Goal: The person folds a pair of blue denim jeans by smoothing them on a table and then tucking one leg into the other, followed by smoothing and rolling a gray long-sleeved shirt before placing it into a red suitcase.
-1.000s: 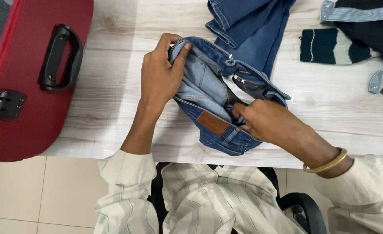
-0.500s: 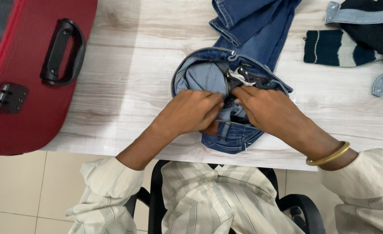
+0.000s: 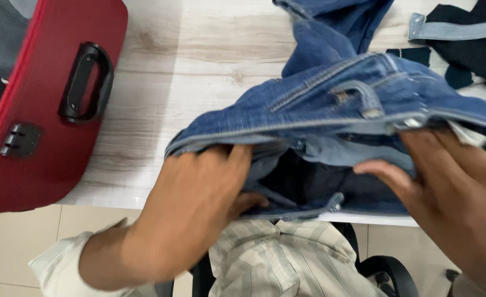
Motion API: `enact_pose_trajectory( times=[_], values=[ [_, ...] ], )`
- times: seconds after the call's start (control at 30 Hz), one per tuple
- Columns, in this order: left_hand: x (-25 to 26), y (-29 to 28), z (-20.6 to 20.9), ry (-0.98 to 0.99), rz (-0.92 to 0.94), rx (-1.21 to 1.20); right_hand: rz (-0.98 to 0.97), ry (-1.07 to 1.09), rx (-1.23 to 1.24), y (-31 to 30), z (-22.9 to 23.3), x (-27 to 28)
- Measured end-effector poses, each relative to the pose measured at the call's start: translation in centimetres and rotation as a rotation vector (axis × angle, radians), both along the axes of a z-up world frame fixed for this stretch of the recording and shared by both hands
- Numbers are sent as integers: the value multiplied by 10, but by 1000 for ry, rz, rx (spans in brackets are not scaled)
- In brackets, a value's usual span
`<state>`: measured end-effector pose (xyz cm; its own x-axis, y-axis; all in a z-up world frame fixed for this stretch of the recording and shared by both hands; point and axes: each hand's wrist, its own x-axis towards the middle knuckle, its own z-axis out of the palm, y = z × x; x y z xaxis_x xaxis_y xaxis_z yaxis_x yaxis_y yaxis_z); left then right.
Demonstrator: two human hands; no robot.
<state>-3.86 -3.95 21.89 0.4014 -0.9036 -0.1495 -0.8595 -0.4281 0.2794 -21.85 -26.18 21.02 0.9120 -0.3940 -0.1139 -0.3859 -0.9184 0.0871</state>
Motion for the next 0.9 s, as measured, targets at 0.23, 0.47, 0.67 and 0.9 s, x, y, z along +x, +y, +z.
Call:
enact_pose_trajectory(
  times=[0.23,0.47,0.67,0.9],
  values=[
    [11,-10,5,-24,-75,-29,66,-88,119,-6,2,19],
    [56,-56,-90,41,-92,-105,206,372,206,-25,-70,101],
    [57,-75,-137,208,-266,-322,456,-76,232,-33,-81,93],
    [51,-99,-159,18,49,-202,516,-217,286,-36,-131,128]
  ],
)
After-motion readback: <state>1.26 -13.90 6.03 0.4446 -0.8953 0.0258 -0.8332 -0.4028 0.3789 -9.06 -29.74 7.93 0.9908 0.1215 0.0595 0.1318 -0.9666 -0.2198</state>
